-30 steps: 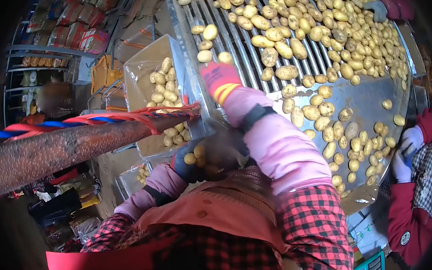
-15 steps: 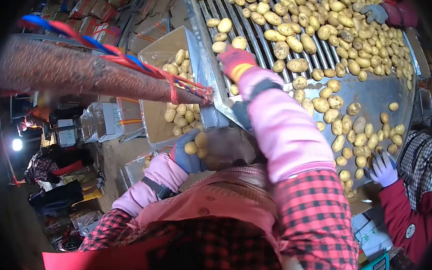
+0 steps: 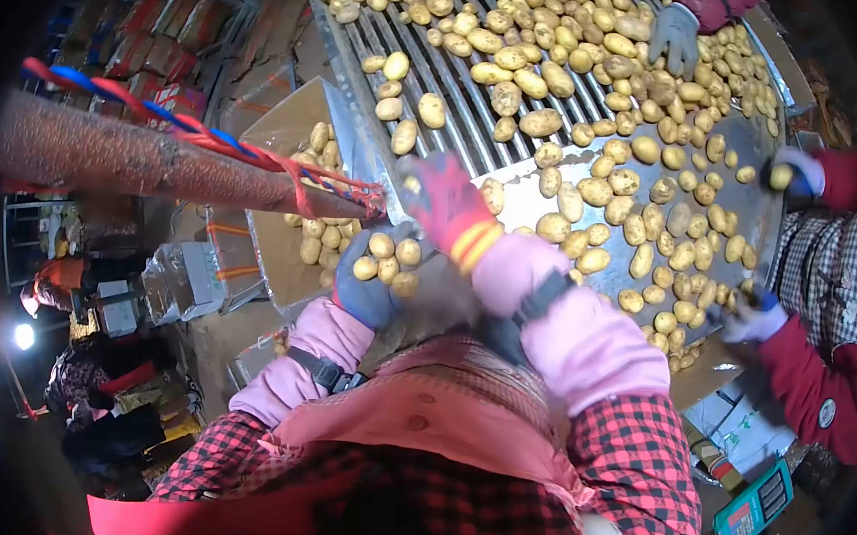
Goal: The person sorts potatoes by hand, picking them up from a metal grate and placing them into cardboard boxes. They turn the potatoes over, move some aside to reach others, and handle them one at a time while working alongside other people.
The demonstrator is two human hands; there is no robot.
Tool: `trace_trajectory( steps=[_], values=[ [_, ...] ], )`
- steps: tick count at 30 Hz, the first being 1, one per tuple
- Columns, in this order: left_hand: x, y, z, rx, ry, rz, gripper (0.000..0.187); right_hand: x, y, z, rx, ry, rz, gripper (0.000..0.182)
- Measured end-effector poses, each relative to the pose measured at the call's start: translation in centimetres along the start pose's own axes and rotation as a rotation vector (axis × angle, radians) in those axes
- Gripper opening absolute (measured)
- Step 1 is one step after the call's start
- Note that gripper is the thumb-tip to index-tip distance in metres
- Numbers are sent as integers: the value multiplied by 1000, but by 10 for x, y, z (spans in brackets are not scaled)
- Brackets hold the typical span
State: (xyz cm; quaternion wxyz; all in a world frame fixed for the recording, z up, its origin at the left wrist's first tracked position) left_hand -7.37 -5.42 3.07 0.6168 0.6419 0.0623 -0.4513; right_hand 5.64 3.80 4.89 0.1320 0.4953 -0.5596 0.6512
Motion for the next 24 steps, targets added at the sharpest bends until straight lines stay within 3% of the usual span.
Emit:
trace_trajectory(
  steps=[1,2,5,6,8,9,11,13,14,17,18,21,22,24],
  values=[
    [-5,11,-7,-74,-49,-227,33,4,10,11,103,-64,5,41],
    [3,8,-14,-89,-22,106,29,8,21,23,208,-128,3,47],
    [19,7,-32,-169,139,-532,30,31,8,46,153,-182,360,43],
    [1,31,-30,-153,122,-706,30,32,1,46,218,-170,303,47],
    [-7,30,-31,-197,25,-451,28,34,-15,34,219,-269,66,48],
    [3,18,-33,-251,-49,-18,27,31,-22,26,220,-320,-55,49],
    [11,9,-32,-210,-90,522,22,3,-43,2,30,-205,-106,47],
    [10,2,-22,-88,-36,637,18,-29,-58,-48,1,-109,58,48],
    [10,-5,-15,-57,-12,652,17,-52,-48,-71,123,72,203,52],
    [3,-7,10,198,31,725,23,-63,-18,-148,385,125,562,44],
    [0,-8,19,58,35,695,19,-67,-3,-172,396,59,593,41],
    [-2,-27,52,-116,126,640,26,-115,58,-228,406,-94,604,34],
    [-16,-18,57,-12,204,528,24,-119,59,-240,470,52,466,36],
    [-20,-46,82,-406,313,98,18,-88,33,-225,499,333,166,38]
  ],
)
Point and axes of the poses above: each hand's wrist, its own z-axis away from the middle knuckle, its own y-axis out of the palm, x = y × z, the point moved 5 cm from there along -z, towards the middle knuckle, and after that the axes turned 14 degrees about x, right-handed, at the moved point
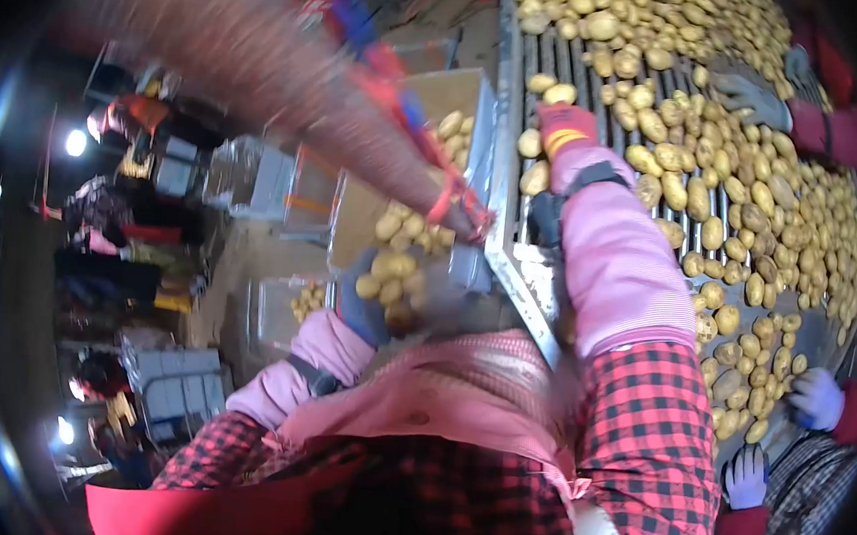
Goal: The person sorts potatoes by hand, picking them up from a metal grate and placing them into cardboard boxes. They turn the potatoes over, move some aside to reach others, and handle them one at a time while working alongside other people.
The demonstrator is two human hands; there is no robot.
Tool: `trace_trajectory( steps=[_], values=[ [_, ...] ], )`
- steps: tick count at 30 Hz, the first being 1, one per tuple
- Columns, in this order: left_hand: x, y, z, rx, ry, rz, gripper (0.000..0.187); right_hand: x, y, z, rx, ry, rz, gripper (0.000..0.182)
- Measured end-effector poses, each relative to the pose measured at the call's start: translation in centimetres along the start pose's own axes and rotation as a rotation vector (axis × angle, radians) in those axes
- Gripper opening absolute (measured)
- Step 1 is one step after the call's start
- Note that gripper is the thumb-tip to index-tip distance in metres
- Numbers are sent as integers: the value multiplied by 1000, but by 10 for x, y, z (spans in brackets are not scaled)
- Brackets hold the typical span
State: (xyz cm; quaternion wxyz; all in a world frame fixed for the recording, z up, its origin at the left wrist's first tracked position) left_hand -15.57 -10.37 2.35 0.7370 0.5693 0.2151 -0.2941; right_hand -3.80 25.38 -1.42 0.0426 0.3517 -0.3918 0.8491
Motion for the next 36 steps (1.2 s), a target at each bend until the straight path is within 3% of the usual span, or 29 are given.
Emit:
trace_trajectory(
  steps=[1,2,4,6,8,10,12,13,14,15,16,18,21,22,24,25,26,27,28,30,31,33,34,36],
  values=[
    [-5,-15,7,-158,73,-210,15,-4,-2,14,-131,-52,-6,39],
    [-13,-18,8,-108,105,-530,19,-9,-4,29,-261,-105,-6,40],
    [-23,-19,8,89,152,-317,30,-56,-9,26,-345,-409,-355,41],
    [-34,-12,6,209,146,75,28,-29,2,106,-44,-674,-1101,40],
    [-46,-12,6,163,118,338,26,-1,18,165,173,-930,-1273,37],
    [-51,-28,13,56,89,461,25,2,38,194,220,-913,-1046,34],
    [-52,-59,18,-9,92,470,24,9,91,235,435,-497,-1289,34],
    [-62,-54,25,9,76,500,24,-3,134,244,690,-70,-1686,35],
    [-74,-44,37,22,62,529,25,18,155,259,779,19,-1707,38],
    [-83,-39,47,38,48,552,25,29,181,264,844,92,-1696,39],
    [-84,-53,58,-96,10,522,17,41,207,270,909,167,-1684,40],
    [-99,-63,72,98,113,568,20,68,225,238,891,105,-1690,38],
    [-85,-142,106,248,91,614,24,171,176,178,721,-186,-1837,34],
    [-82,-175,120,339,163,590,24,205,150,170,533,-309,-1772,35],
    [-84,-200,161,206,233,494,26,209,150,150,417,-482,-1641,35],
    [-89,-203,184,-6,226,415,42,213,154,167,499,-290,-1680,31],
    [-87,-209,195,-87,214,396,52,201,159,183,473,-559,-1444,30],
    [-85,-218,207,-168,195,378,64,181,170,194,538,-628,-1424,30],
    [-82,-228,218,-214,176,366,63,161,180,205,603,-696,-1403,30],
    [-83,-245,221,-239,107,316,60,108,190,234,629,-413,-1512,32],
    [-82,-250,214,-206,57,298,59,81,194,248,628,-269,-1572,34],
    [-84,-247,192,-92,-49,262,56,41,186,292,362,-188,-1238,40],
    [-84,-244,174,25,-120,242,55,22,184,303,357,-331,-786,46],
    [-79,-217,135,334,-277,161,53,-30,186,330,230,-346,-692,43]
  ],
)
Point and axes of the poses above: each hand's wrist, its own z-axis away from the middle knuckle, its own y-axis out of the palm, x = y × z, the point moved 5 cm from there along -z, towards the middle knuckle, and after that the axes turned 14 degrees about x, right-handed, at the moved point
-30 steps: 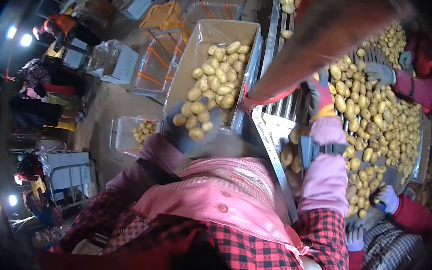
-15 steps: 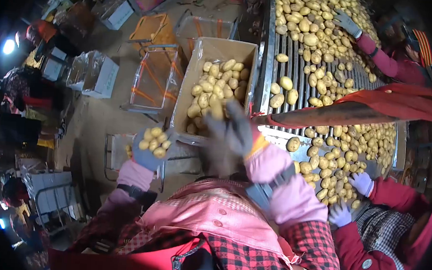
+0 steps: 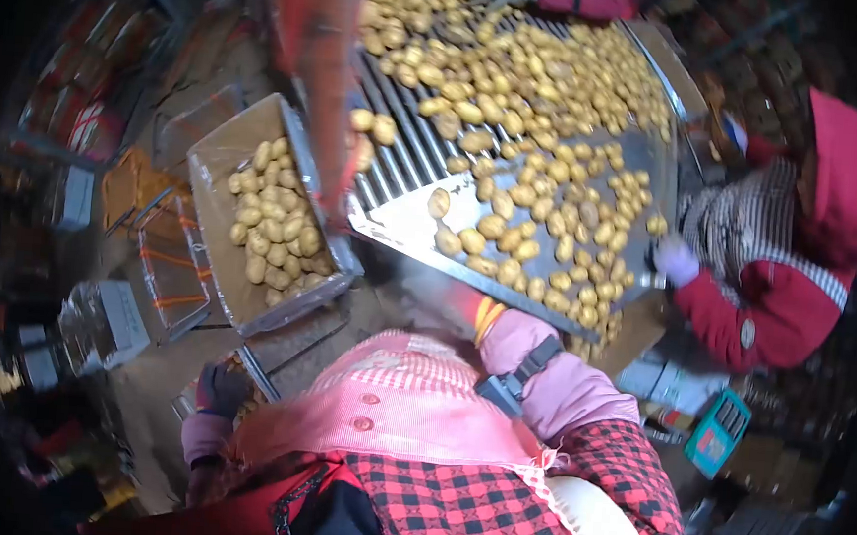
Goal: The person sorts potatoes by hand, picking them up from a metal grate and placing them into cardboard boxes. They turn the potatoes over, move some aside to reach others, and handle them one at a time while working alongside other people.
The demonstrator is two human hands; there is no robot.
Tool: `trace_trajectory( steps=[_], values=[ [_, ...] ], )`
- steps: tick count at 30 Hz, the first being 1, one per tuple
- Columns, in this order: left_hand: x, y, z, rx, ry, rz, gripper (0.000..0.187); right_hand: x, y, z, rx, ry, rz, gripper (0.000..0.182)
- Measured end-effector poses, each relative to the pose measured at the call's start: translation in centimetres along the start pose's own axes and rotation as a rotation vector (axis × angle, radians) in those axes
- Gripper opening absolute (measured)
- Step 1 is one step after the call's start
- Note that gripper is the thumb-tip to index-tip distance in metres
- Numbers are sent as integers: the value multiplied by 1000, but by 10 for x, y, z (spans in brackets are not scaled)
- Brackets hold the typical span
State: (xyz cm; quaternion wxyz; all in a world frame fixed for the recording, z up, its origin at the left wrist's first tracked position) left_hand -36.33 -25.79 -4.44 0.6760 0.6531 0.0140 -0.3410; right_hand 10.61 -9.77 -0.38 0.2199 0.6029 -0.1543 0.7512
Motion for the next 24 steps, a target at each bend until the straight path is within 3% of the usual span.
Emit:
trace_trajectory(
  steps=[1,2,4,6,7,9,11,12,14,15,16,17,19,22,23,24],
  values=[
    [3,12,-28,90,-99,-33,51,-17,-6,24,-51,-2,46,42],
    [7,38,-66,54,-210,-51,50,-20,-6,43,-102,2,90,41],
    [18,99,-141,-194,-366,-62,53,-6,-3,81,-291,13,439,38],
    [33,142,-214,14,-477,-310,52,41,-1,107,-423,142,784,35],
    [47,153,-243,42,-455,-374,53,41,5,123,-424,258,813,35],
    [76,169,-304,106,-384,-497,54,21,2,153,-577,300,308,37],
    [108,181,-359,185,-358,-893,55,-35,8,166,-754,69,-789,39],
    [121,198,-380,227,-361,-1133,60,-52,4,172,-884,130,-884,41],
    [169,144,-413,329,-337,-1560,68,-96,-19,173,-805,114,-294,40],
    [193,155,-420,170,-514,-1403,69,-64,-30,172,-742,155,262,38],
    [204,175,-420,281,-540,-1333,66,-31,-38,172,-776,196,830,37],
    [206,202,-420,385,-560,-1260,64,-32,-53,171,-771,233,767,38],
    [205,194,-423,328,-504,-1030,51,-39,-83,169,-744,290,652,40],
    [176,176,-423,134,-515,-684,40,-55,-139,191,-1117,506,-62,46],
    [168,181,-420,77,-493,-478,41,-63,-160,192,-1138,569,164,51],
    [157,183,-417,46,-506,-467,42,-79,-183,192,-1150,624,397,56]
  ],
)
Point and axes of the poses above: each hand's wrist, its own z-axis away from the middle knuckle, its own y-axis out of the palm, x = y × z, the point moved 5 cm from there along -z, towards the middle knuckle, and after that the axes turned 14 degrees about x, right-handed, at the moved point
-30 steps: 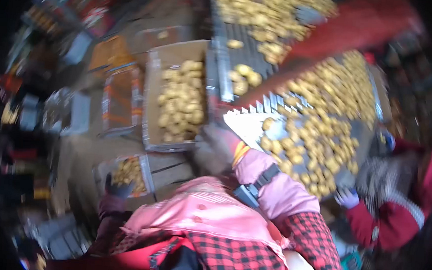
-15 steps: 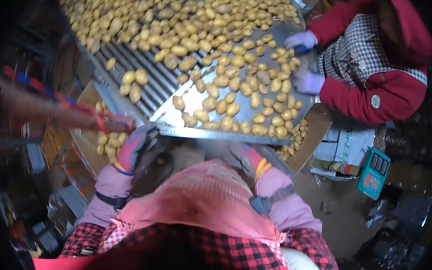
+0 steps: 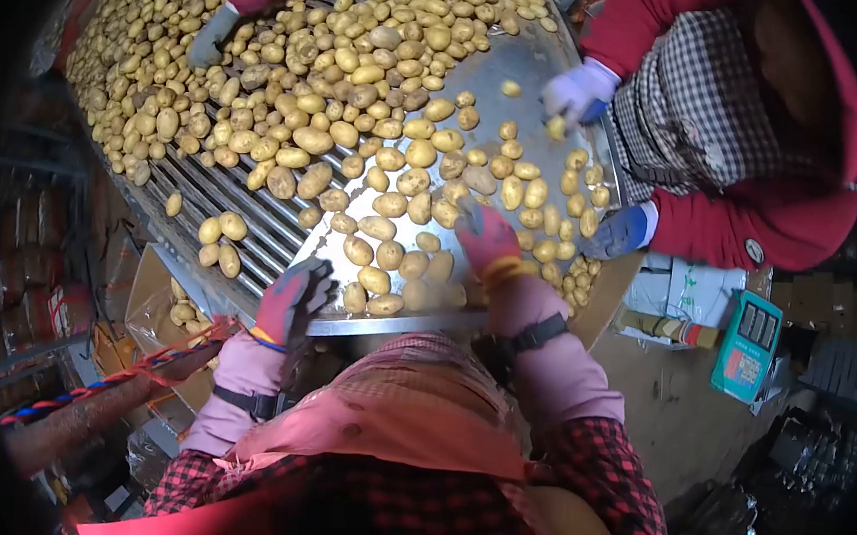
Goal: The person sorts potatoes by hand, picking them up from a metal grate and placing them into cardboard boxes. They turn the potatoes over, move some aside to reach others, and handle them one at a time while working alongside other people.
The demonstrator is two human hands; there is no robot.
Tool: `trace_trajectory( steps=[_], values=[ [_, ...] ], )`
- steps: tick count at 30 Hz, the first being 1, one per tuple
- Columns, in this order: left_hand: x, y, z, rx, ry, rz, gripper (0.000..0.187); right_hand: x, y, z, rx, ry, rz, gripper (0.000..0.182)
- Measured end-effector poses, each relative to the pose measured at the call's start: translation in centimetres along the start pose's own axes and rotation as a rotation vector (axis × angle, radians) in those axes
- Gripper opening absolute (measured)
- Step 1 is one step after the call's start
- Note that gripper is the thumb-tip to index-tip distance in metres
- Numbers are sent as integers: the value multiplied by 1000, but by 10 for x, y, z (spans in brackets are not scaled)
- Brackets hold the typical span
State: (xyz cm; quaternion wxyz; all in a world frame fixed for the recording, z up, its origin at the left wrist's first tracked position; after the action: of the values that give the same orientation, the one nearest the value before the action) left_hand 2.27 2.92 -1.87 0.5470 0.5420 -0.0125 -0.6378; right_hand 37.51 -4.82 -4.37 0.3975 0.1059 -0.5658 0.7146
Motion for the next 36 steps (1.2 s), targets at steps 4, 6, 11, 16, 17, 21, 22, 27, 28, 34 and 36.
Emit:
trace_trajectory(
  steps=[4,6,11,16,17,21,22,27,28,34,36],
  values=[
    [-1,-11,15,-64,-65,-16,46,71,-35,-71,-65,39,734,66],
    [2,-4,17,-62,-79,-17,46,76,-28,-111,75,221,688,69],
    [-11,37,4,-24,-143,-64,50,88,-27,-84,29,78,210,67],
    [13,44,-16,193,-433,106,62,164,52,40,404,-536,68,74],
    [18,48,-16,251,-419,81,61,170,59,51,330,-623,202,78],
    [20,72,-4,333,-512,-52,60,173,51,72,625,-335,362,76],
    [15,81,3,314,-564,-91,60,175,47,76,653,-299,379,75],
    [3,122,21,115,-579,-110,71,169,47,102,490,-309,378,74],
    [9,112,20,200,-614,-155,74,171,48,107,468,-336,379,69],
    [27,99,29,210,-696,-172,72,162,62,118,486,-327,299,67],
    [32,86,31,189,-664,-246,69,159,69,121,451,-326,250,65]
  ],
)
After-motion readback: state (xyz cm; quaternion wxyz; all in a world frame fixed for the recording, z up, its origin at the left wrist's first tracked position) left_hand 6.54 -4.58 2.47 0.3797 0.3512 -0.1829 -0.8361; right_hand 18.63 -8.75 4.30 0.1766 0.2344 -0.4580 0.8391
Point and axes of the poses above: each hand's wrist, its own z-axis away from the middle knuckle, its own y-axis out of the palm, x = y × z, the point moved 5 cm from there along -z, towards the middle knuckle, and after that the axes turned 14 degrees about x, right-handed, at the moved point
